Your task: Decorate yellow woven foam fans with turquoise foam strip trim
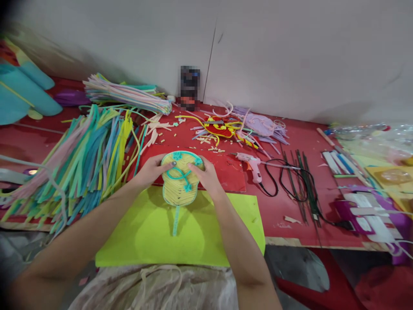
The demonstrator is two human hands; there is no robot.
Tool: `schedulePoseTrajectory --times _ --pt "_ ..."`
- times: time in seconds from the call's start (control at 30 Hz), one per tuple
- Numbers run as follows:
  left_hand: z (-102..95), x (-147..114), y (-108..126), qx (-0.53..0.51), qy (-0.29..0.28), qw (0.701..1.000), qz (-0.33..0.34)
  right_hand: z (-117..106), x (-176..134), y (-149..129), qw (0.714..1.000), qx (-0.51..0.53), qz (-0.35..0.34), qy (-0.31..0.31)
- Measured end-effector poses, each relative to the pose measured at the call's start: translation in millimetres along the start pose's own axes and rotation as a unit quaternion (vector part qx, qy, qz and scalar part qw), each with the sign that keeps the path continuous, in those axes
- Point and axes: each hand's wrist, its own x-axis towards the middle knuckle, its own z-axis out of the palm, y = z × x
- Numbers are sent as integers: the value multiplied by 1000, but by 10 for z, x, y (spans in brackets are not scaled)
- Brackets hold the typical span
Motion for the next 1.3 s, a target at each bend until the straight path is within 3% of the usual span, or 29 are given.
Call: schedulePoseTrajectory --times 0.2,0.4,0.63,0.8,1.3 --pt "2 -2 1 11 0 1000 4 26 -12 -36 1000 16 10 -11" --pt "18 -9 42 49 -14 999 3 59 -17 -39 997 -48 -6 52" --pt "-9 13 -19 17 14 1000 6 14 -19 -55 999 38 29 -12" --pt "-21 15 -33 -25 31 999 8 7 -27 -49 997 73 13 -34" --pt "-6 13 -16 -17 24 1000 4 40 -34 -36 997 74 33 -1"
